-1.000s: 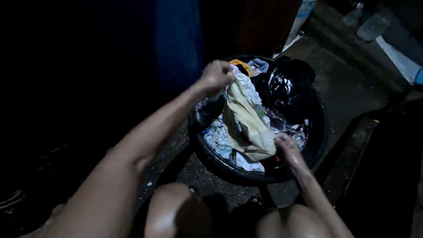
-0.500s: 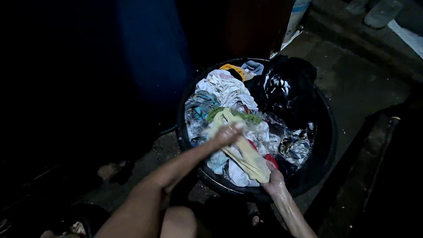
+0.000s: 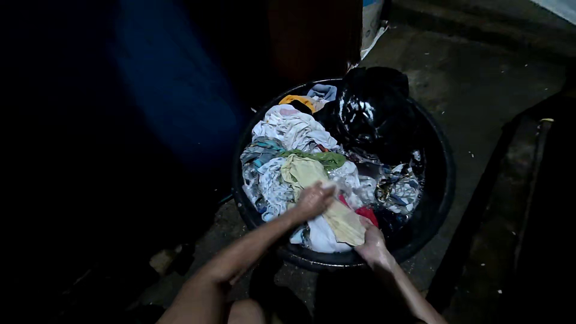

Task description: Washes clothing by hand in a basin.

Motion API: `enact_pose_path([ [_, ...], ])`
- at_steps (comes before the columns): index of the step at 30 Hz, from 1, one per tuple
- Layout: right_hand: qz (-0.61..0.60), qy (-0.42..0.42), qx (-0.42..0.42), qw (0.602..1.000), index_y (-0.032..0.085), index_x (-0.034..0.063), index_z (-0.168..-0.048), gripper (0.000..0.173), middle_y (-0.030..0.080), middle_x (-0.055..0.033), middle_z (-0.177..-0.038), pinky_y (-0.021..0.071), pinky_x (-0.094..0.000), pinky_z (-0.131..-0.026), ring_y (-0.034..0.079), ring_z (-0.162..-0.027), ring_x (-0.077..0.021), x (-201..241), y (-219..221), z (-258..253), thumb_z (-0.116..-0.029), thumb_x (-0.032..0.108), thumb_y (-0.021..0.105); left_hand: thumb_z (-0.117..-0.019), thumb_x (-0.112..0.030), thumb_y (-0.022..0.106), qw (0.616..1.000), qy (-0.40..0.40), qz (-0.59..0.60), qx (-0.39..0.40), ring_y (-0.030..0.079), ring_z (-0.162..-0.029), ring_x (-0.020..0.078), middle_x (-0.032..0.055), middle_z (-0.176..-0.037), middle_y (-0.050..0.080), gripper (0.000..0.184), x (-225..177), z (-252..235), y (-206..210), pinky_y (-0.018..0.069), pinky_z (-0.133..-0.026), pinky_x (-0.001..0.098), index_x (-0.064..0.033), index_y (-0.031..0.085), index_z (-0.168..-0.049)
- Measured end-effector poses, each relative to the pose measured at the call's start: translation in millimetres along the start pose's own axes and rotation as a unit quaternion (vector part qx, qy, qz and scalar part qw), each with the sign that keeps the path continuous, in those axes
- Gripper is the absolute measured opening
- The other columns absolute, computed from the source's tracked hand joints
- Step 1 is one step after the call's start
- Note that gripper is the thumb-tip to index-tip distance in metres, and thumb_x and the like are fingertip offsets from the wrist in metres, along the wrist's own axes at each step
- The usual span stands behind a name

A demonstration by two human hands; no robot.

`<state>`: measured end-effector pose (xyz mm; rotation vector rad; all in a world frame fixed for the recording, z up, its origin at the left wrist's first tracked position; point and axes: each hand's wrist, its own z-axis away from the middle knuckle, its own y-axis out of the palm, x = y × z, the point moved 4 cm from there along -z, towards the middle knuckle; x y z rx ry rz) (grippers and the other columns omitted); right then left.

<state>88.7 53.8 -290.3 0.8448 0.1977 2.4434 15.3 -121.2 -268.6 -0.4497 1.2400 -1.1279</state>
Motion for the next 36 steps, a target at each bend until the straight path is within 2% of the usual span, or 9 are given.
enact_pose_path([
  [4, -0.013, -0.027, 0.000, 1.000, 0.052, 0.0035, -0.125, 0.022, 0.063, -0.0124, -0.103, 0.0572, -0.0393, -0.075, 0.065, -0.089, -0.0200, 5, -1, 1, -0.1094, 0.014, 0.041, -0.1059, -0.029, 0.055, 0.975, -0.143, -0.110, -0.130, 0.062, -0.115, 0.0533, 0.0323, -0.130, 0.061, 0.035, 92, -24, -67, 0.0498, -0.089, 0.0714, -0.0129, 0.065, -0.135],
  [8, -0.002, -0.018, -0.017, 1.000, 0.052, 0.0031, -0.129, 0.026, 0.062, -0.0143, -0.109, 0.0555, -0.0408, -0.079, 0.063, -0.092, -0.0212, 0, -4, -8, -0.1091, 0.018, 0.043, -0.1002, -0.023, 0.065, 0.979, -0.059, -0.044, -0.189, 0.067, -0.109, 0.0453, 0.0254, -0.120, 0.068, 0.027, -5, 8, -64, 0.0531, -0.089, 0.0655, -0.0092, 0.072, -0.122],
  [12, -0.036, -0.006, -0.045, 0.998, 0.050, 0.0061, -0.124, 0.028, 0.057, -0.0092, -0.098, 0.0522, -0.0378, -0.071, 0.059, -0.084, -0.0176, -4, -3, -1, -0.1123, 0.023, 0.031, -0.1024, -0.027, 0.060, 0.993, 0.112, 0.023, -0.003, 0.068, -0.103, 0.0447, 0.0265, -0.118, 0.068, 0.032, -93, 42, 19, 0.0535, -0.086, 0.0616, -0.0119, 0.072, -0.128],
  [15, -0.022, -0.015, -0.031, 0.999, 0.050, 0.0014, -0.130, 0.027, 0.061, -0.0144, -0.107, 0.0548, -0.0415, -0.079, 0.062, -0.091, -0.0213, 2, -1, -2, -0.1100, 0.015, 0.038, -0.1060, -0.030, 0.055, 0.999, -0.029, -0.032, 0.019, 0.061, -0.124, 0.0451, 0.0258, -0.135, 0.063, 0.040, -18, 17, -4, 0.0473, -0.103, 0.0632, -0.0125, 0.063, -0.141],
  [19, -0.010, -0.036, -0.015, 0.999, 0.053, 0.0006, -0.126, 0.024, 0.062, -0.0145, -0.105, 0.0558, -0.0388, -0.077, 0.064, -0.089, -0.0202, 6, -1, 1, -0.1095, 0.012, 0.040, -0.1049, -0.033, 0.058, 0.967, -0.184, -0.126, -0.125, 0.064, -0.116, 0.0482, 0.0269, -0.132, 0.063, 0.034, 102, -4, -65, 0.0506, -0.092, 0.0686, -0.0157, 0.068, -0.133],
  [22, -0.004, -0.024, -0.020, 1.000, 0.052, -0.0002, -0.129, 0.026, 0.061, -0.0167, -0.110, 0.0541, -0.0412, -0.081, 0.062, -0.094, -0.0225, 3, -1, -3, -0.1095, 0.014, 0.042, -0.1038, -0.031, 0.059, 0.972, -0.173, -0.095, -0.131, 0.063, -0.116, 0.0485, 0.0285, -0.129, 0.063, 0.036, 56, 5, -68, 0.0492, -0.095, 0.0666, -0.0128, 0.068, -0.133],
  [27, -0.044, -0.020, -0.042, 0.998, 0.054, 0.0010, -0.121, 0.026, 0.059, -0.0117, -0.097, 0.0523, -0.0386, -0.073, 0.060, -0.083, -0.0190, -5, 0, -5, -0.1108, 0.018, 0.038, -0.1003, -0.027, 0.064, 0.995, 0.093, 0.027, -0.019, 0.069, -0.104, 0.0426, 0.0248, -0.115, 0.071, 0.033, -81, 46, 15, 0.0545, -0.090, 0.0603, -0.0094, 0.073, -0.127],
  [31, -0.032, -0.021, -0.042, 0.998, 0.051, -0.0007, -0.131, 0.029, 0.061, -0.0168, -0.111, 0.0542, -0.0428, -0.081, 0.062, -0.094, -0.0233, 1, -1, -3, -0.1099, 0.014, 0.040, -0.1062, -0.035, 0.053, 0.999, -0.039, -0.037, 0.006, 0.061, -0.125, 0.0433, 0.0244, -0.135, 0.063, 0.044, 1, 10, -4, 0.0466, -0.106, 0.0617, -0.0123, 0.061, -0.143],
  [36, -0.016, -0.040, -0.042, 0.998, 0.052, -0.0009, -0.130, 0.027, 0.060, -0.0180, -0.114, 0.0534, -0.0419, -0.084, 0.062, -0.098, -0.0235, 4, -4, -3, -0.1091, 0.014, 0.042, -0.1050, -0.033, 0.058, 0.971, -0.186, -0.107, -0.107, 0.061, -0.122, 0.0491, 0.0296, -0.133, 0.061, 0.039, 81, -9, -64, 0.0472, -0.099, 0.0668, -0.0118, 0.064, -0.138],
])
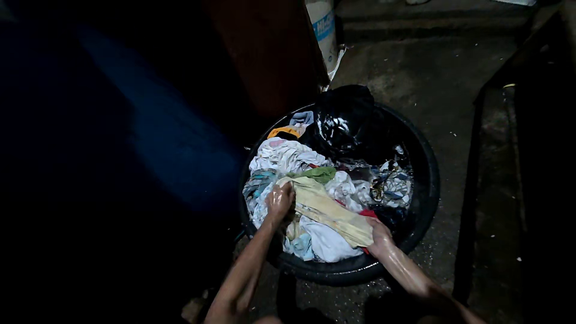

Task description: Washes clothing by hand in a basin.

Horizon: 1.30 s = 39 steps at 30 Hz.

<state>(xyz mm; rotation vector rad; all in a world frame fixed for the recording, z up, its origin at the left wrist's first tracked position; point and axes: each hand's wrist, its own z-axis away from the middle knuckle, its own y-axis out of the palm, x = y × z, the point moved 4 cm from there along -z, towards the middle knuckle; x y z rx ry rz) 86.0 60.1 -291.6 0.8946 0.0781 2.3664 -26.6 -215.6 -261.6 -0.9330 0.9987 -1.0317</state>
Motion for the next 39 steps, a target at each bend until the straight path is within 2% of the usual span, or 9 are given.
enact_pose_path([
  [7, -0.015, 0.022, -0.016, 1.000, 0.053, 0.0010, -0.123, 0.027, 0.059, -0.0120, -0.099, 0.0526, -0.0384, -0.074, 0.060, -0.084, -0.0190, -4, 6, 3, -0.1111, 0.018, 0.037, -0.1003, -0.026, 0.064, 0.944, 0.287, 0.145, 0.079, 0.070, -0.102, 0.0434, 0.0252, -0.114, 0.071, 0.033, -140, 122, 26, 0.0549, -0.087, 0.0606, -0.0085, 0.073, -0.127],
  [11, -0.010, -0.009, 0.002, 1.000, 0.053, -0.0023, -0.127, 0.028, 0.061, -0.0166, -0.107, 0.0548, -0.0409, -0.080, 0.063, -0.092, -0.0222, 0, 1, 4, -0.1096, 0.014, 0.040, -0.1060, -0.033, 0.053, 0.983, 0.154, 0.048, 0.089, 0.063, -0.121, 0.0440, 0.0251, -0.133, 0.064, 0.043, -72, 56, 30, 0.0498, -0.101, 0.0615, -0.0122, 0.062, -0.142],
  [15, 0.014, -0.038, 0.000, 0.999, 0.056, -0.0018, -0.123, 0.025, 0.062, -0.0158, -0.105, 0.0552, -0.0401, -0.078, 0.063, -0.091, -0.0217, 5, -4, 6, -0.1088, 0.014, 0.042, -0.1048, -0.031, 0.059, 1.000, 0.006, 0.006, -0.013, 0.061, -0.119, 0.0514, 0.0307, -0.134, 0.060, 0.039, 9, 1, 4, 0.0477, -0.096, 0.0694, -0.0114, 0.064, -0.138],
  [22, 0.140, -0.017, 0.129, 0.982, 0.056, 0.0015, -0.126, 0.025, 0.061, -0.0110, -0.103, 0.0521, -0.0353, -0.075, 0.060, -0.087, -0.0175, 6, 22, 21, -0.1087, 0.016, 0.045, -0.1012, -0.023, 0.063, 0.968, 0.114, 0.213, 0.064, 0.065, -0.116, 0.0330, 0.0205, -0.122, 0.069, 0.030, -56, 99, -9, 0.0496, -0.105, 0.0503, -0.0034, 0.071, -0.123],
  [26, 0.140, 0.031, 0.320, 0.936, 0.060, 0.0092, -0.112, 0.023, 0.062, -0.0023, -0.097, 0.0546, -0.0312, -0.073, 0.062, -0.084, -0.0135, 15, 59, 47, -0.1088, 0.023, 0.041, -0.0867, -0.036, 0.082, 0.930, 0.117, 0.296, 0.185, 0.065, -0.111, 0.0263, 0.0181, -0.119, 0.067, 0.057, -68, 128, 15, 0.0513, -0.101, 0.0470, -0.0004, 0.066, -0.128],
  [29, 0.173, 0.028, 0.386, 0.906, 0.058, 0.0057, -0.122, 0.031, 0.063, -0.0063, -0.112, 0.0546, -0.0336, -0.075, 0.064, -0.093, -0.0156, 19, 77, 52, -0.1079, 0.016, 0.033, -0.0968, -0.022, 0.068, 0.934, 0.073, 0.326, 0.125, 0.065, -0.103, 0.0238, 0.0173, -0.111, 0.069, 0.029, -53, 126, 0, 0.0517, -0.095, 0.0450, 0.0031, 0.071, -0.111],
  [33, 0.320, -0.165, 0.326, 0.874, 0.054, -0.0045, -0.126, 0.025, 0.059, -0.0145, -0.110, 0.0598, -0.0320, -0.072, 0.067, -0.081, -0.0162, 35, 108, 42, -0.1041, -0.002, 0.042, -0.1005, -0.012, 0.054, 0.956, 0.113, 0.266, 0.043, 0.061, -0.095, 0.0252, 0.0167, -0.101, 0.063, 0.025, -57, 135, -61, 0.0505, -0.088, 0.0443, 0.0049, 0.072, -0.100],
  [37, 0.508, -0.359, 0.293, 0.727, 0.052, 0.0017, -0.144, 0.054, 0.052, -0.0257, -0.144, 0.0453, -0.0576, -0.105, 0.055, -0.127, -0.0413, 48, 140, 19, -0.0918, -0.005, 0.063, -0.0929, -0.010, 0.048, 0.929, 0.203, 0.310, -0.023, 0.056, -0.079, 0.0103, 0.0043, -0.087, 0.057, 0.024, -60, 149, -120, 0.0489, -0.072, 0.0295, -0.0004, 0.067, -0.081],
  [39, 0.514, -0.395, 0.328, 0.687, 0.062, -0.0074, -0.131, 0.044, 0.052, -0.0283, -0.143, 0.0412, -0.0575, -0.110, 0.052, -0.131, -0.0438, 42, 151, 13, -0.0878, -0.003, 0.070, -0.0906, -0.011, 0.048, 0.896, 0.246, 0.366, -0.050, 0.057, -0.077, 0.0022, -0.0017, -0.087, 0.059, 0.023, -55, 153, -143, 0.0499, -0.068, 0.0202, -0.0056, 0.066, -0.078],
])
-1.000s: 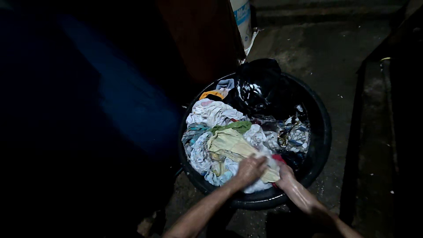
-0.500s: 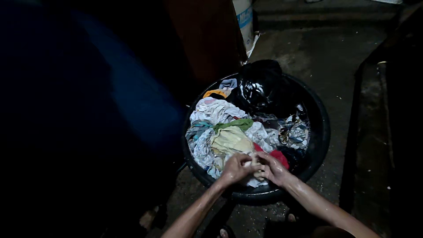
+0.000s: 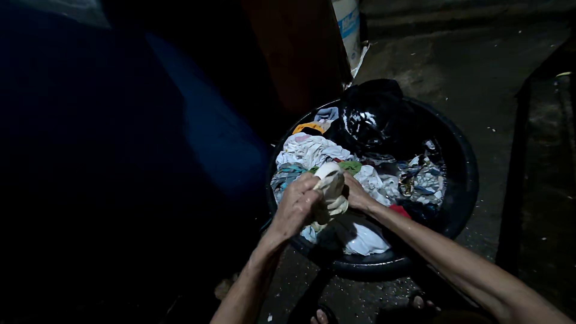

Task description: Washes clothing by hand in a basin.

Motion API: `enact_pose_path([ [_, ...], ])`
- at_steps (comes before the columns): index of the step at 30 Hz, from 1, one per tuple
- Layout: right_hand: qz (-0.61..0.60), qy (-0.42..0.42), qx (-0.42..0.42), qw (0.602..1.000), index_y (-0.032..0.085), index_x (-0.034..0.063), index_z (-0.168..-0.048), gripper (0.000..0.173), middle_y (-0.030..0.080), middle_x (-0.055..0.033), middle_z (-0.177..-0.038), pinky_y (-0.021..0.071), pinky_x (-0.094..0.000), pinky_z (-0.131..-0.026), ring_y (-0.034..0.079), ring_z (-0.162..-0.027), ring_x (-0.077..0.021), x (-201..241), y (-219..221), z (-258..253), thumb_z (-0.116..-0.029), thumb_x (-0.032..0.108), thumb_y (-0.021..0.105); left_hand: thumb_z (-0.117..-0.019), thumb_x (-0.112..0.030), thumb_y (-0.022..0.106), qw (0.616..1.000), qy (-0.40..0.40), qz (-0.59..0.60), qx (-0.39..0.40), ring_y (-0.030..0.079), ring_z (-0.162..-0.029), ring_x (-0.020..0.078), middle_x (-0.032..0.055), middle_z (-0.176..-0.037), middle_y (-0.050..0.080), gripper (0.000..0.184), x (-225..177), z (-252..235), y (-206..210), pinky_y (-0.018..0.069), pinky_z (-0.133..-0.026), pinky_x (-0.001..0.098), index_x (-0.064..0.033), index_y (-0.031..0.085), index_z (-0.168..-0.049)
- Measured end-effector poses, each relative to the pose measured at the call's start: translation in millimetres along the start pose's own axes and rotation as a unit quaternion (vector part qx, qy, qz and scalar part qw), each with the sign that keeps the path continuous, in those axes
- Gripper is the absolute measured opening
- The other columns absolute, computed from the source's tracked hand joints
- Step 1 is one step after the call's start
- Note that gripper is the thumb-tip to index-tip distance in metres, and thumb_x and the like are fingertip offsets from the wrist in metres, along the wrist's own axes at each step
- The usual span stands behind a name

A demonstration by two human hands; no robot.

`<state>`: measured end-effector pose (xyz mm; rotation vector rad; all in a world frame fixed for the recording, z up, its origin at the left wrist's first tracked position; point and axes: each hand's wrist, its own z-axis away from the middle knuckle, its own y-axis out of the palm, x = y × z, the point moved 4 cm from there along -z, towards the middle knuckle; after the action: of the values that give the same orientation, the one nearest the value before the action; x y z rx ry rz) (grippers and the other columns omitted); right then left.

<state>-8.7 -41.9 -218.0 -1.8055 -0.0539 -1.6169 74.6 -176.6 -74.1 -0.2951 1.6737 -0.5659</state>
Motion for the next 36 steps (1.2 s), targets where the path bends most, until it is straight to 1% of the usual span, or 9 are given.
enact_pose_path([
  [6, -0.006, 0.111, 0.000, 0.994, 0.066, 0.0022, -0.126, 0.033, 0.061, -0.0218, -0.133, 0.0454, -0.0591, -0.103, 0.058, -0.123, -0.0392, -16, -1, 0, -0.0949, -0.005, 0.058, -0.0976, -0.011, 0.055, 0.990, 0.083, 0.033, -0.112, 0.058, -0.072, -0.0027, -0.0106, -0.082, 0.060, 0.024, -20, 12, -59, 0.0517, -0.065, 0.0148, -0.0174, 0.064, -0.077],
  [9, -0.051, 0.084, -0.041, 0.994, 0.059, 0.0045, -0.134, 0.038, 0.067, -0.0176, -0.125, 0.0511, -0.0554, -0.095, 0.065, -0.112, -0.0333, -18, -27, 22, -0.0972, -0.005, 0.054, -0.0941, -0.009, 0.061, 0.984, 0.084, 0.019, -0.158, 0.058, -0.069, -0.0040, -0.0139, -0.079, 0.060, 0.021, -15, 19, -76, 0.0513, -0.064, 0.0134, -0.0210, 0.064, -0.077],
  [11, -0.061, 0.055, -0.071, 0.994, 0.064, 0.0035, -0.125, 0.031, 0.069, -0.0151, -0.114, 0.0529, -0.0510, -0.086, 0.066, -0.100, -0.0270, -4, -51, 42, -0.0985, -0.004, 0.050, -0.0944, -0.010, 0.062, 0.983, 0.071, 0.013, -0.170, 0.058, -0.069, -0.0052, -0.0152, -0.078, 0.061, 0.021, -3, 22, -80, 0.0510, -0.064, 0.0121, -0.0213, 0.064, -0.077],
  [16, -0.103, 0.097, -0.143, 0.980, 0.065, 0.0047, -0.091, 0.018, 0.056, -0.0009, -0.076, 0.0418, -0.0274, -0.061, 0.049, -0.066, -0.0066, 2, -101, 72, -0.1009, 0.003, 0.051, -0.0995, -0.015, 0.064, 0.982, 0.011, -0.047, -0.184, 0.054, -0.072, -0.0053, -0.0091, -0.084, 0.059, 0.018, 26, 32, -73, 0.0457, -0.064, 0.0104, -0.0111, 0.068, -0.082],
  [22, -0.123, 0.108, -0.131, 0.978, 0.063, 0.0093, -0.086, 0.021, 0.056, 0.0035, -0.073, 0.0362, -0.0182, -0.054, 0.045, -0.060, -0.0014, 17, -119, 83, -0.0994, -0.001, 0.049, -0.0982, -0.013, 0.065, 0.974, -0.027, -0.030, -0.224, 0.058, -0.081, -0.0046, -0.0054, -0.088, 0.063, 0.015, 58, 20, -67, 0.0481, -0.074, 0.0135, -0.0047, 0.071, -0.086],
  [25, -0.286, 0.088, -0.118, 0.947, 0.063, 0.0145, -0.085, 0.028, 0.063, 0.0075, -0.071, 0.0456, -0.0155, -0.052, 0.054, -0.058, 0.0017, 28, -110, 89, -0.0912, -0.003, 0.042, -0.0985, -0.013, 0.065, 0.964, -0.037, -0.057, -0.258, 0.058, -0.080, -0.0042, -0.0030, -0.089, 0.063, 0.014, 59, 16, -71, 0.0486, -0.075, 0.0139, -0.0027, 0.069, -0.090],
  [30, -0.401, 0.247, -0.078, 0.879, 0.055, 0.0000, -0.116, 0.024, 0.068, -0.0067, -0.095, 0.0582, -0.0291, -0.071, 0.067, -0.080, -0.0120, -16, -28, 112, -0.0977, -0.009, 0.042, -0.0995, -0.023, 0.068, 0.949, -0.196, -0.192, -0.154, 0.062, -0.111, 0.0468, 0.0314, -0.118, 0.063, 0.031, 114, -8, -36, 0.0478, -0.096, 0.0654, 0.0046, 0.071, -0.113],
  [33, -0.450, 0.389, -0.110, 0.796, 0.048, -0.0012, -0.130, 0.030, 0.064, -0.0103, -0.101, 0.0585, -0.0298, -0.069, 0.066, -0.078, -0.0144, -60, 12, 123, -0.1018, -0.008, 0.041, -0.0974, -0.024, 0.071, 0.941, -0.273, -0.197, -0.015, 0.059, -0.120, 0.0502, 0.0309, -0.132, 0.059, 0.040, 144, -17, 13, 0.0471, -0.097, 0.0694, -0.0039, 0.066, -0.131],
  [36, -0.517, 0.386, -0.182, 0.742, 0.049, 0.0040, -0.126, 0.021, 0.063, -0.0059, -0.090, 0.0580, -0.0271, -0.064, 0.065, -0.070, -0.0114, -70, 14, 117, -0.1072, 0.002, 0.039, -0.0941, -0.018, 0.074, 0.973, -0.162, -0.163, 0.016, 0.064, -0.110, 0.0433, 0.0252, -0.122, 0.064, 0.032, 107, -10, 71, 0.0530, -0.090, 0.0633, -0.0064, 0.070, -0.124],
])
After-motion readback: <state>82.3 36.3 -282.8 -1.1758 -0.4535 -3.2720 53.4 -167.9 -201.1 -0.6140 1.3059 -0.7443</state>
